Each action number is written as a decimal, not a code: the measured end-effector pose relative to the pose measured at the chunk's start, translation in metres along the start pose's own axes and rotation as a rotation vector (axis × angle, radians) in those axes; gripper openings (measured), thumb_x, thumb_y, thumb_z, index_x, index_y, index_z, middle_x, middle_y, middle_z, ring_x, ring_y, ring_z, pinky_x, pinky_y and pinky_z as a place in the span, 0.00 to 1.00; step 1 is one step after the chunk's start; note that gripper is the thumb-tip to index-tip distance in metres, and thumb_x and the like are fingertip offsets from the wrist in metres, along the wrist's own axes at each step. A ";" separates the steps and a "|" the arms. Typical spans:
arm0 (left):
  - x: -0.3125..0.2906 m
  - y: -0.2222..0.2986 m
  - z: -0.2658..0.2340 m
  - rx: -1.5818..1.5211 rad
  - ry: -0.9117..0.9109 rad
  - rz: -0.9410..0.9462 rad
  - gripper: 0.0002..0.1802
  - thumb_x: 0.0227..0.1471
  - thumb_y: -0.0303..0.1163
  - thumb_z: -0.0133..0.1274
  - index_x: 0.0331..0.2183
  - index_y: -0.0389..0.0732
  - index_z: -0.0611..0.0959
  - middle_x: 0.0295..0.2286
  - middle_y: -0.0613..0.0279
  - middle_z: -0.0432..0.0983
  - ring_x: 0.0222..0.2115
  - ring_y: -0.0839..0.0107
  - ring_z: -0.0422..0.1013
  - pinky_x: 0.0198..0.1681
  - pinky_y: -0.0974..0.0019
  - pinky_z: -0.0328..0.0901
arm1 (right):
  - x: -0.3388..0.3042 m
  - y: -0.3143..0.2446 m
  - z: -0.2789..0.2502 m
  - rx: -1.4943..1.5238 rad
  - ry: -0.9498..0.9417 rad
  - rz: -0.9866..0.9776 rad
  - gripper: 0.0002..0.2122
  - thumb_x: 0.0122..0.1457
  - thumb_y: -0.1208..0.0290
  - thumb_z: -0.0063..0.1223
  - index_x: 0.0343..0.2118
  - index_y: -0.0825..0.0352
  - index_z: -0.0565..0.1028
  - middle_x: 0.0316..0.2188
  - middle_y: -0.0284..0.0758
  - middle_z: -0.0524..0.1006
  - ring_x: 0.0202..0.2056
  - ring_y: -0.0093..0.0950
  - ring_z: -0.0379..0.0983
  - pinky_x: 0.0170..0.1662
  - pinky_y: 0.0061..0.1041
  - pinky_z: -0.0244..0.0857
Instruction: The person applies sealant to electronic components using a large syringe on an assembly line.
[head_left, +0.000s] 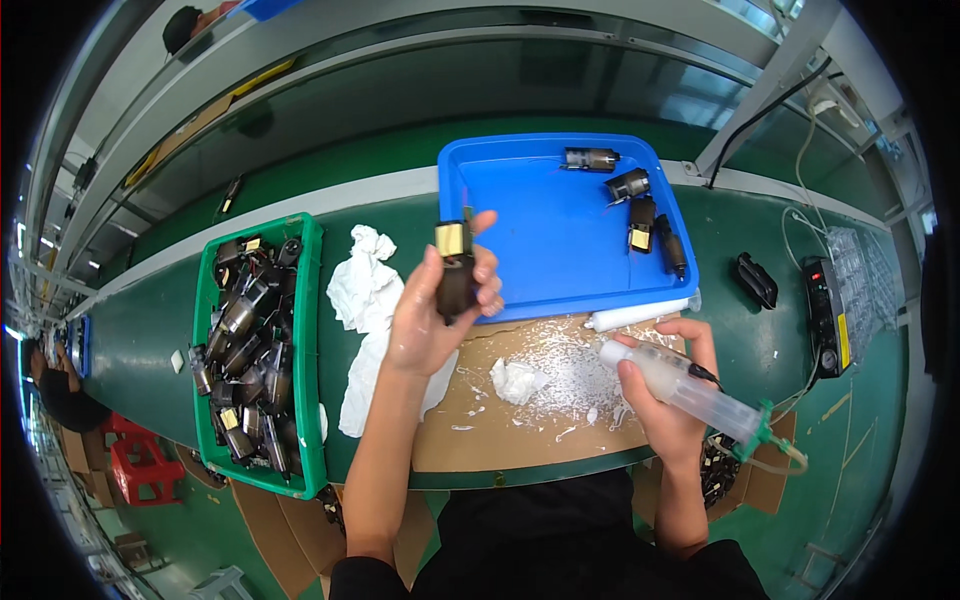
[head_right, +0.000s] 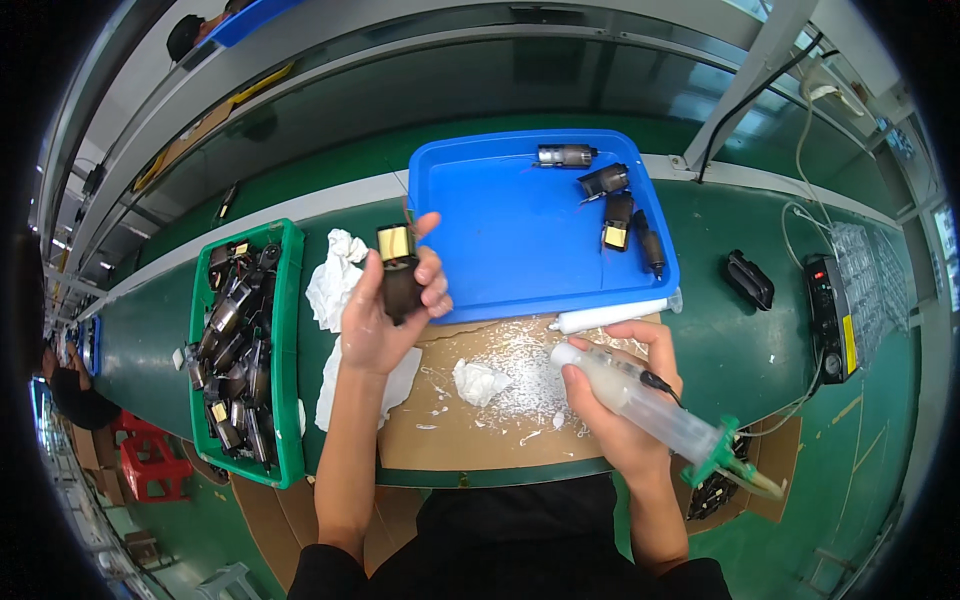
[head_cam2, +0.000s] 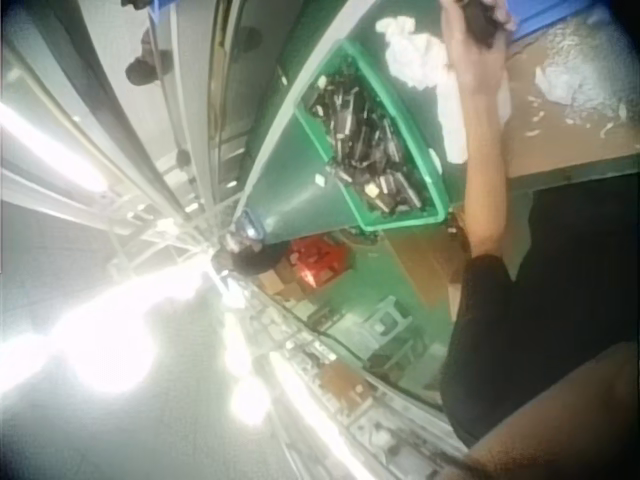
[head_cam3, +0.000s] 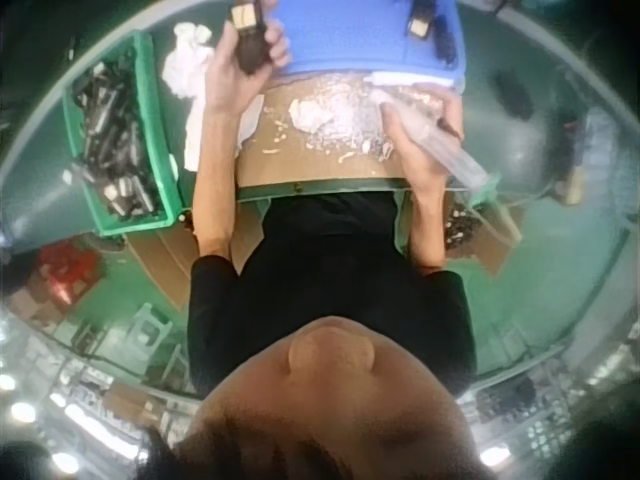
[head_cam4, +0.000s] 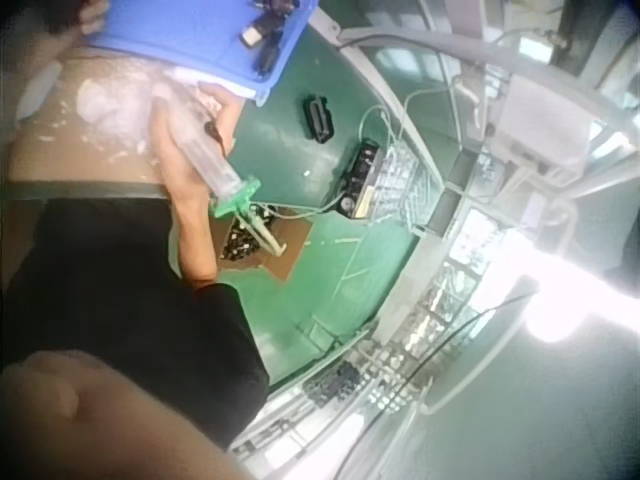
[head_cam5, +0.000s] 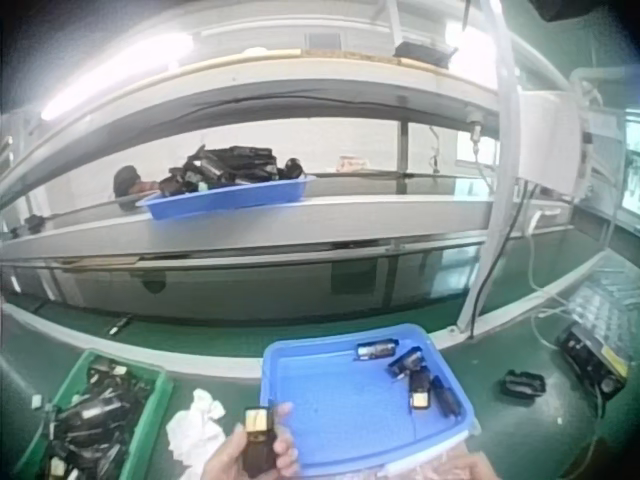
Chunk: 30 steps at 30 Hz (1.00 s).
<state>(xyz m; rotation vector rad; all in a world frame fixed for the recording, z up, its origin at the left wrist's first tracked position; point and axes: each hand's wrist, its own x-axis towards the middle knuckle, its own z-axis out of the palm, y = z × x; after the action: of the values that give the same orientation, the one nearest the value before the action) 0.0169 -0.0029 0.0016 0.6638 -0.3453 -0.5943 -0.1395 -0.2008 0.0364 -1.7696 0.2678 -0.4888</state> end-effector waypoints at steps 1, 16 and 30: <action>-0.002 -0.003 0.001 -0.028 -0.039 -0.016 0.35 0.63 0.53 0.31 0.60 0.36 0.56 0.29 0.65 0.62 0.27 0.74 0.59 0.32 0.68 0.58 | -0.002 -0.010 0.001 0.014 -0.009 -0.021 0.21 0.49 0.80 0.62 0.43 0.69 0.63 0.31 0.45 0.80 0.35 0.25 0.78 0.36 0.19 0.70; -0.027 -0.015 0.010 0.181 -0.232 -0.182 0.43 0.39 0.46 0.68 0.49 0.25 0.72 0.37 0.55 0.74 0.37 0.72 0.69 0.41 0.70 0.62 | -0.008 -0.059 0.023 0.140 -0.245 -0.148 0.25 0.46 0.71 0.67 0.35 0.70 0.57 0.35 0.52 0.76 0.42 0.39 0.77 0.46 0.32 0.73; -0.023 -0.010 -0.007 0.217 -0.507 -0.210 0.37 0.45 0.37 0.64 0.54 0.31 0.70 0.53 0.47 0.67 0.54 0.62 0.63 0.57 0.60 0.57 | -0.008 -0.054 0.018 0.059 -0.324 -0.151 0.24 0.45 0.75 0.67 0.34 0.72 0.59 0.35 0.44 0.73 0.42 0.41 0.77 0.46 0.33 0.73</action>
<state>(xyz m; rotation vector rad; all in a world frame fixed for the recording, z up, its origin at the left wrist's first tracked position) -0.0016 0.0076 -0.0125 0.7583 -0.8290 -0.9367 -0.1424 -0.1678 0.0832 -1.7879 -0.1068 -0.3062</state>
